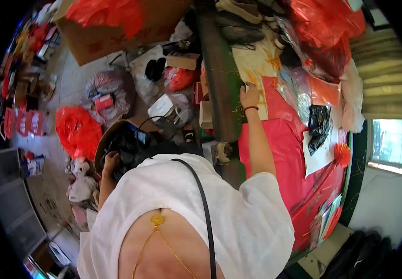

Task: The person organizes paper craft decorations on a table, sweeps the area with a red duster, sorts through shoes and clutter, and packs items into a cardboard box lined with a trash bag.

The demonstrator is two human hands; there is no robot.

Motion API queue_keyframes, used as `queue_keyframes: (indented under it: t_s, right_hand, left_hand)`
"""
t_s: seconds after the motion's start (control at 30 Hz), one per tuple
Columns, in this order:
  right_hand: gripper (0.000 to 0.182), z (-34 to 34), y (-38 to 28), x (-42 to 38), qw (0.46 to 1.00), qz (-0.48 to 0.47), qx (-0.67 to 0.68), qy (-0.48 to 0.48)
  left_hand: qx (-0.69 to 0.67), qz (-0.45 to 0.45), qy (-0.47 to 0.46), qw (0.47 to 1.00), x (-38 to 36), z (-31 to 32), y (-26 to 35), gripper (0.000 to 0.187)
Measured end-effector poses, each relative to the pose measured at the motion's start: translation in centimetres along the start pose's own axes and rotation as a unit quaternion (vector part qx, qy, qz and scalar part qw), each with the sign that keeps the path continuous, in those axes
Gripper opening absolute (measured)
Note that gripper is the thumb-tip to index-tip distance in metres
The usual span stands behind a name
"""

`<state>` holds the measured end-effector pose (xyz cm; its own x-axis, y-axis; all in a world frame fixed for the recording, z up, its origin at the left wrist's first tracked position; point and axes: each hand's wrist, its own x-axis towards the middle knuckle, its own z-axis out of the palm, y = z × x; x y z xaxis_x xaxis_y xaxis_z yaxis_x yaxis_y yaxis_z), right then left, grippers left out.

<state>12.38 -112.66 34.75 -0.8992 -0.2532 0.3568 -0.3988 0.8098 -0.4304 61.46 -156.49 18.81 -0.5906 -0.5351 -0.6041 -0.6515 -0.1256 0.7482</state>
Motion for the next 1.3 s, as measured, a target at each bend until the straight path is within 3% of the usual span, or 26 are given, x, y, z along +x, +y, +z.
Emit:
queue_keyframes:
  t_s: [0.1, 0.23, 0.27, 0.3, 0.33, 0.37, 0.4, 0.43, 0.53, 0.57, 0.6, 0.63, 0.67, 0.7, 0.77, 0.87, 0.9, 0.97, 1.0, 1.07, 1.2, 1.27, 1.3]
  right_hand:
    - [0.032, -0.7, 5.8, 2.5, 0.99, 0.117, -0.042, -0.06]
    - [0.031, -0.2, 6.1, 5.0, 0.989, 0.099, -0.031, -0.105]
    - [0.031, 0.5, 4.9, 5.6, 0.988, 0.081, -0.005, -0.135]
    - [0.031, 1.3, 3.0, 6.2, 0.988, 0.068, 0.023, -0.134]
    - [0.031, 2.5, 0.5, 6.5, 0.987, 0.051, 0.053, -0.143]
    - [0.031, 3.7, -1.8, 6.6, 0.984, 0.018, 0.088, -0.153]
    - [0.031, 5.6, -4.1, 6.6, 0.978, -0.013, 0.122, -0.166]
    - [0.031, 8.2, -6.5, 6.5, 0.967, -0.047, 0.137, -0.212]
    - [0.031, 14.0, -12.6, 3.3, 0.914, -0.12, 0.233, -0.31]
    - [0.032, 15.8, -14.7, 1.7, 0.875, -0.164, 0.233, -0.392]
    - [0.034, 17.4, -16.7, 0.1, 0.83, -0.204, 0.228, -0.467]
    - [0.034, 18.8, -18.3, -1.5, 0.797, -0.237, 0.197, -0.52]
    - [0.035, 19.9, -19.7, -3.1, 0.762, -0.269, 0.162, -0.567]
    - [0.035, 21.2, -20.7, -4.6, 0.754, -0.278, 0.157, -0.574]
    - [0.037, 23.8, -21.9, -8.3, 0.722, -0.306, 0.058, -0.619]
    - [0.034, 27.0, -22.2, -12.7, 0.716, -0.301, -0.005, -0.63]
    - [0.035, 28.9, -20.8, -14.4, 0.742, -0.269, -0.013, -0.613]
    - [0.037, 33.5, -16.8, -17.9, 0.745, -0.166, -0.03, -0.646]
    - [0.037, 33.5, -16.9, -19.5, 0.741, -0.17, -0.035, -0.648]
    - [0.039, 33.2, -17.3, -23.0, 0.757, -0.124, -0.067, -0.638]
    - [0.039, 35.3, -17.6, -29.2, 0.739, -0.108, -0.134, -0.652]
    - [0.04, 34.6, -22.1, -30.9, 0.727, -0.178, -0.138, -0.649]
    - [0.04, 35.8, -23.2, -31.7, 0.72, -0.143, -0.136, -0.666]
  left_hand:
    - [0.027, 0.039, -0.013, 0.999, 2.5, 0.8, 2.9, 0.023]
    - [0.086, 0.033, 0.033, 0.995, 3.3, -0.4, 5.0, 0.021]
    - [0.139, 0.117, 0.114, 0.977, 3.5, -0.3, 4.4, 0.023]
    - [0.153, 0.087, 0.13, 0.976, 1.6, 0.4, 8.0, 0.025]
    - [0.153, 0.135, 0.168, 0.964, 0.4, 0.9, 8.8, 0.027]
    - [0.172, 0.034, 0.143, 0.974, -0.2, 0.8, 9.0, 0.028]
    - [0.064, 0.048, 0.166, 0.983, -0.2, 1.1, 6.3, 0.028]
    - [0.053, -0.016, 0.173, 0.983, -1.8, 1.5, 6.9, 0.027]
    - [-0.041, -0.078, 0.217, 0.972, -6.9, 2.9, 3.0, 0.028]
    - [-0.04, -0.102, 0.231, 0.967, -9.1, 3.3, 1.2, 0.029]
    - [-0.04, -0.123, 0.242, 0.962, -11.3, 4.0, 0.6, 0.029]
    - [-0.1, -0.211, 0.24, 0.942, -13.6, 4.9, 0.0, 0.028]
    - [-0.089, -0.199, 0.254, 0.942, -15.3, 5.9, -3.1, 0.027]
    - [-0.079, -0.185, 0.265, 0.943, -16.9, 6.8, -6.6, 0.026]
    - [-0.088, -0.284, 0.254, 0.92, -20.9, 7.6, -8.3, 0.026]
    - [-0.15, -0.325, 0.24, 0.902, -24.3, 7.9, -14.0, 0.027]
    - [-0.159, -0.33, 0.24, 0.899, -24.7, 7.3, -15.7, 0.027]
    - [-0.153, -0.334, 0.233, 0.9, -25.0, 5.7, -18.8, 0.027]
    - [-0.159, -0.339, 0.233, 0.898, -24.8, 4.8, -20.3, 0.027]
    - [-0.12, -0.29, 0.221, 0.923, -23.7, 2.2, -23.4, 0.033]
    - [-0.036, -0.26, 0.214, 0.941, -21.0, -2.1, -29.7, 0.034]
    - [-0.197, -0.278, 0.312, 0.887, -19.4, -4.0, -29.9, 0.031]
    - [-0.202, -0.276, 0.308, 0.888, -18.7, -4.3, -30.6, 0.031]
